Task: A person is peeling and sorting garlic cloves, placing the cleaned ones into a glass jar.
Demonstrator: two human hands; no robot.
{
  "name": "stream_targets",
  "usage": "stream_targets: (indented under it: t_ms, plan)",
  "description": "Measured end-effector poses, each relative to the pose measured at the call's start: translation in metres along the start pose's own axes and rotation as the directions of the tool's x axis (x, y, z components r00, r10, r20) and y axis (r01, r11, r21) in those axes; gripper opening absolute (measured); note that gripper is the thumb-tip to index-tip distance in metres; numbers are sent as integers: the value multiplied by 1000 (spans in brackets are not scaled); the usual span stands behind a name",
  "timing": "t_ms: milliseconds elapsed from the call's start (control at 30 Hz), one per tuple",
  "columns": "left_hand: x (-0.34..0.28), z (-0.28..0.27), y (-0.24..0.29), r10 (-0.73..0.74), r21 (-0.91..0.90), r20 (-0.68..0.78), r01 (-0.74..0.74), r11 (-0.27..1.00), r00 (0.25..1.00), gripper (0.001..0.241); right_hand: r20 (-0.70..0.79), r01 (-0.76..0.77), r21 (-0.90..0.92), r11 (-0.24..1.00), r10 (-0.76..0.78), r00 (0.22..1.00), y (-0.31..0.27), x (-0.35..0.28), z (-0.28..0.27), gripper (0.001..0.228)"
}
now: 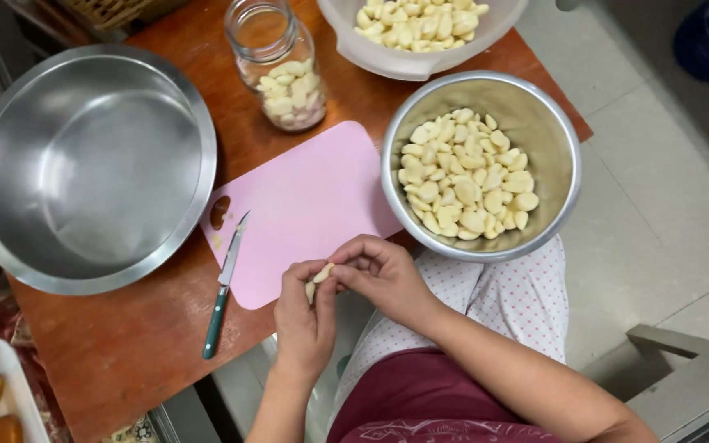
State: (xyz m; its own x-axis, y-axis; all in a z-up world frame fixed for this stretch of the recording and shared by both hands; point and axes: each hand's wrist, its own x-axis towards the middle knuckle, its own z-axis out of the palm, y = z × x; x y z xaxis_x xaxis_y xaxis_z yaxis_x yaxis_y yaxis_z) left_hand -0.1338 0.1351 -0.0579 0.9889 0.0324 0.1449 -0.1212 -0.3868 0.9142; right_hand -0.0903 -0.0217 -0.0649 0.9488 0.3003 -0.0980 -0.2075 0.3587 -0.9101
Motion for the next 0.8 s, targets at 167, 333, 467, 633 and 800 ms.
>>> stream_targets:
  t_ms: [167, 333, 467, 633, 800]
  plan:
    - [1, 14, -6, -18, -54, -11, 18, 998, 1000, 26, -40, 16, 28, 999, -15, 999, 9, -6, -11, 16]
    - [5, 15, 4, -68, -229, 99, 89, 969, 993, 32, -158, -83, 95, 992, 97, 983, 23, -11, -28, 27]
    - [25, 9, 2, -27, -17, 216, 31, 999, 976, 36, -248, -76, 283, 956, 149, 957, 34, -18, -40, 22]
    - [105, -8, 39, -270, -155, 3, 268, 951, 963, 32, -285, -168, -195, 966, 108, 952, 38, -38, -60, 13]
    - [219, -21, 72, 499, 186, -227, -466, 865, 836, 27, -132, -107, -395, 912, 58, 989, 20, -51, -65, 11]
